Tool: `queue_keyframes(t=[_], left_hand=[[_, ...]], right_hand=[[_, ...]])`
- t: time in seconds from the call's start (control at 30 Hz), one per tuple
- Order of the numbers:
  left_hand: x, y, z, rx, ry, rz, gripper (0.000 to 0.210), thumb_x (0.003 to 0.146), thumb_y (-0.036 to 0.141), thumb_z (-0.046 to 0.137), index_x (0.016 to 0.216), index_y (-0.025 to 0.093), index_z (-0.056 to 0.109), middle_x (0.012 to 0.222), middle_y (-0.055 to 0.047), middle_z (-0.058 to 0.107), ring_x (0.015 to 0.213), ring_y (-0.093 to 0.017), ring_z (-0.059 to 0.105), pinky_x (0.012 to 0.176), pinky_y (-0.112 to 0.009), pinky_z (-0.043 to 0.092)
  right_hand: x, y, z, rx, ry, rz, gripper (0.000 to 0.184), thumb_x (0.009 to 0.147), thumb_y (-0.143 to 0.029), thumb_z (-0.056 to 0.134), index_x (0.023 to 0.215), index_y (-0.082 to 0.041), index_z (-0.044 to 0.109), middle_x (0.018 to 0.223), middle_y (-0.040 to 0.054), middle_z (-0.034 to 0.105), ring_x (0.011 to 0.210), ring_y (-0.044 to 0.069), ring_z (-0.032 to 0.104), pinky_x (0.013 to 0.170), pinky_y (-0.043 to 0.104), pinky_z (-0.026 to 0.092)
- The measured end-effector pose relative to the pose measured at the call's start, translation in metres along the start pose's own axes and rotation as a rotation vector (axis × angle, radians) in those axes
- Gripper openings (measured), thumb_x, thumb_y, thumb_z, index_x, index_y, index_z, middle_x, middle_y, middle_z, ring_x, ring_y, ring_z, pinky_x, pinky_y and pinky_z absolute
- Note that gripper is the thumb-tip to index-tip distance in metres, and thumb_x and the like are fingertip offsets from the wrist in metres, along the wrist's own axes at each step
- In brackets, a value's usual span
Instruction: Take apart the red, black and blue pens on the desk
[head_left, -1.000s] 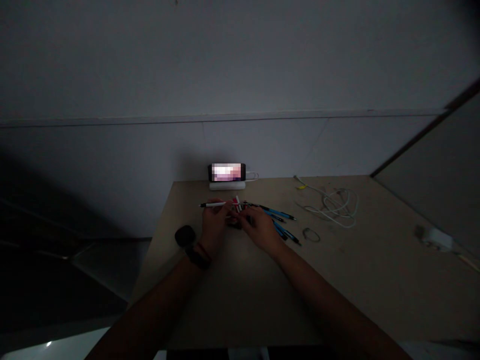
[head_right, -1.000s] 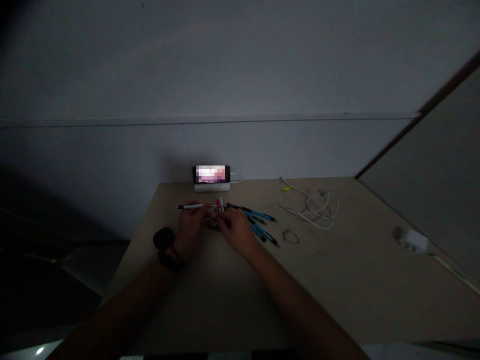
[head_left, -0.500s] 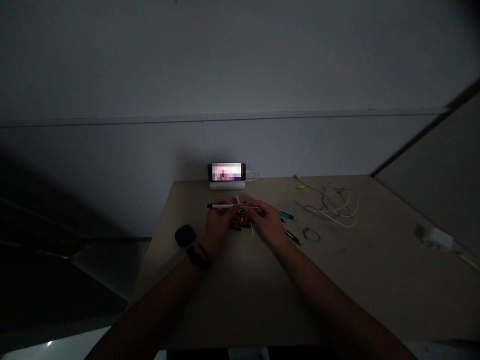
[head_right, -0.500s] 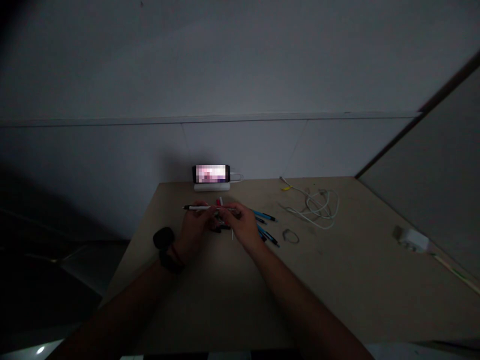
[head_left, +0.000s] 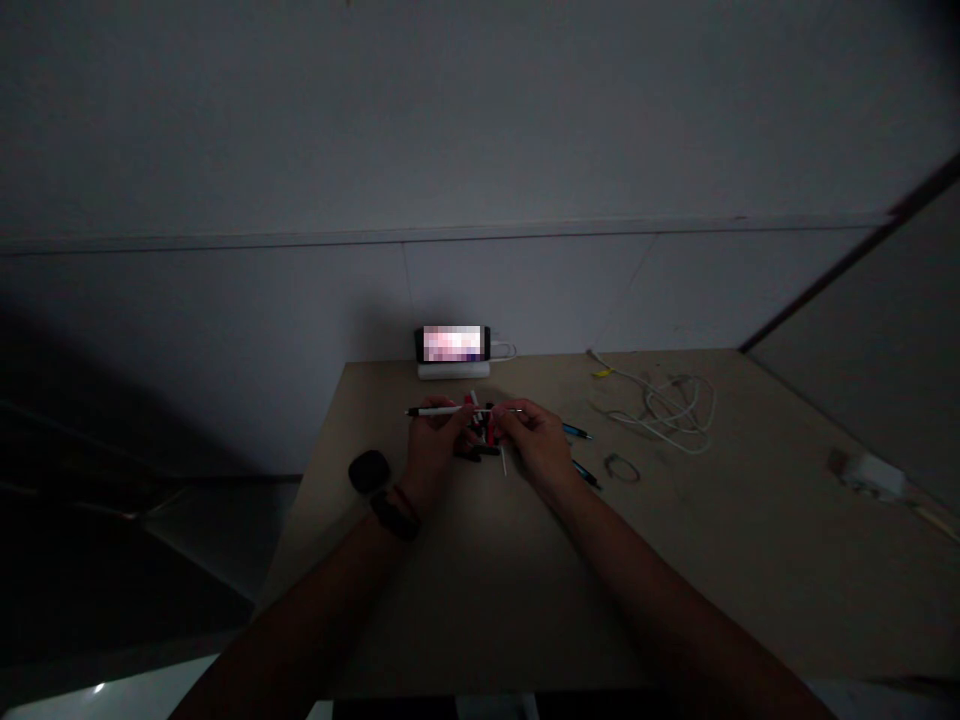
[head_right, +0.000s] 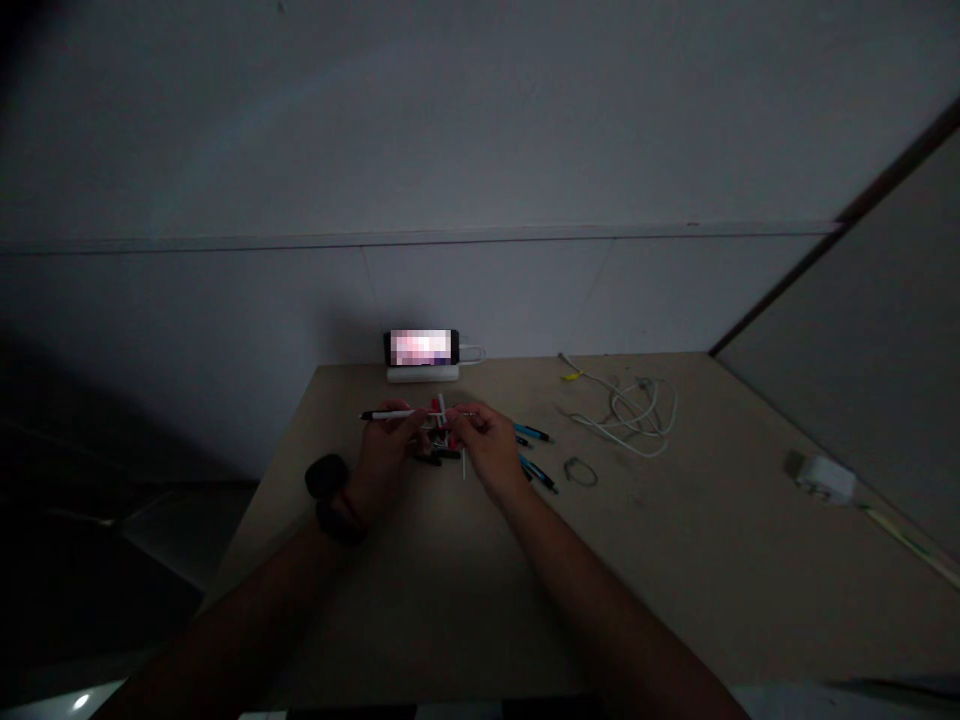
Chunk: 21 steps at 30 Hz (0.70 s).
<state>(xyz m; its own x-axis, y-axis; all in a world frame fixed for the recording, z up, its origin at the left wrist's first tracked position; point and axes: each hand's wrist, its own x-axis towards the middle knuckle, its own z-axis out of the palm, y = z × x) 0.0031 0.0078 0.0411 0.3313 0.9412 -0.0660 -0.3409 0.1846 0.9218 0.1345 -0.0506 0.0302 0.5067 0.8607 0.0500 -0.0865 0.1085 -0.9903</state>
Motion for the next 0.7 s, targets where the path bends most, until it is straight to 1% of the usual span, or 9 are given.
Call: queue_keyframes(t=[0.2, 0.33, 0.47, 0.5, 0.57, 0.63, 0.7], left_hand=[[0.001, 0.001, 0.0, 0.009, 0.049, 0.014, 0.051, 0.061, 0.04, 0.087, 0.09, 0.02, 0.051, 0.066, 0.004, 0.067, 0.047, -0.011, 0.061, 0.044, -0.02, 0.046], [0.003, 0.003, -0.002, -0.009, 0.072, 0.023, 0.049, 0.063, 0.04, 0.086, 0.089, 0.021, 0.049, 0.063, 0.006, 0.065, 0.047, -0.01, 0.06, 0.045, -0.02, 0.045], [0.005, 0.007, -0.004, -0.031, 0.093, 0.015, 0.047, 0.064, 0.04, 0.085, 0.086, 0.021, 0.049, 0.069, 0.004, 0.066, 0.048, -0.009, 0.059, 0.046, -0.02, 0.045], [0.005, 0.008, -0.005, -0.03, 0.109, 0.016, 0.046, 0.064, 0.039, 0.085, 0.086, 0.02, 0.049, 0.07, 0.004, 0.066, 0.048, -0.009, 0.059, 0.046, -0.02, 0.045], [0.006, 0.01, -0.005, -0.024, 0.135, 0.018, 0.045, 0.065, 0.039, 0.085, 0.086, 0.02, 0.05, 0.071, 0.004, 0.066, 0.048, -0.008, 0.059, 0.047, -0.02, 0.046], [0.007, 0.01, -0.006, -0.026, 0.143, 0.019, 0.044, 0.065, 0.04, 0.085, 0.086, 0.019, 0.051, 0.07, 0.004, 0.066, 0.048, -0.008, 0.058, 0.048, -0.02, 0.046], [0.008, 0.009, -0.007, -0.034, 0.133, 0.014, 0.045, 0.065, 0.04, 0.085, 0.086, 0.019, 0.051, 0.07, 0.004, 0.066, 0.047, -0.007, 0.057, 0.048, -0.02, 0.046]], right_hand=[[0.0, 0.001, -0.001, 0.007, -0.004, -0.004, 0.038, 0.071, -0.055, 0.078, 0.084, -0.02, 0.073, 0.067, 0.0026, 0.071, 0.055, 0.016, 0.06, 0.054, 0.029, 0.049], [0.001, 0.0, -0.003, 0.024, 0.052, -0.004, 0.039, 0.071, -0.056, 0.077, 0.081, -0.02, 0.072, 0.07, 0.0038, 0.072, 0.058, 0.016, 0.061, 0.056, 0.029, 0.049], [0.004, 0.0, -0.006, 0.007, 0.093, -0.013, 0.038, 0.074, -0.057, 0.074, 0.081, -0.02, 0.07, 0.071, 0.0036, 0.072, 0.059, 0.016, 0.06, 0.057, 0.029, 0.049], [0.004, 0.001, -0.007, -0.027, 0.095, -0.028, 0.038, 0.077, -0.057, 0.072, 0.081, -0.02, 0.071, 0.071, 0.0035, 0.071, 0.059, 0.017, 0.06, 0.057, 0.029, 0.048], [0.004, 0.003, -0.008, -0.179, 0.072, -0.1, 0.033, 0.082, -0.053, 0.068, 0.082, -0.02, 0.072, 0.071, 0.0036, 0.07, 0.061, 0.017, 0.06, 0.059, 0.03, 0.048], [0.002, 0.006, -0.008, -0.402, -0.009, -0.235, 0.026, 0.086, -0.044, 0.067, 0.082, -0.02, 0.075, 0.076, 0.0049, 0.07, 0.069, 0.02, 0.062, 0.067, 0.033, 0.049], [-0.001, 0.01, -0.007, -0.604, -0.112, -0.374, 0.017, 0.087, -0.036, 0.068, 0.084, -0.022, 0.077, 0.085, 0.0067, 0.071, 0.084, 0.023, 0.064, 0.079, 0.037, 0.05]])
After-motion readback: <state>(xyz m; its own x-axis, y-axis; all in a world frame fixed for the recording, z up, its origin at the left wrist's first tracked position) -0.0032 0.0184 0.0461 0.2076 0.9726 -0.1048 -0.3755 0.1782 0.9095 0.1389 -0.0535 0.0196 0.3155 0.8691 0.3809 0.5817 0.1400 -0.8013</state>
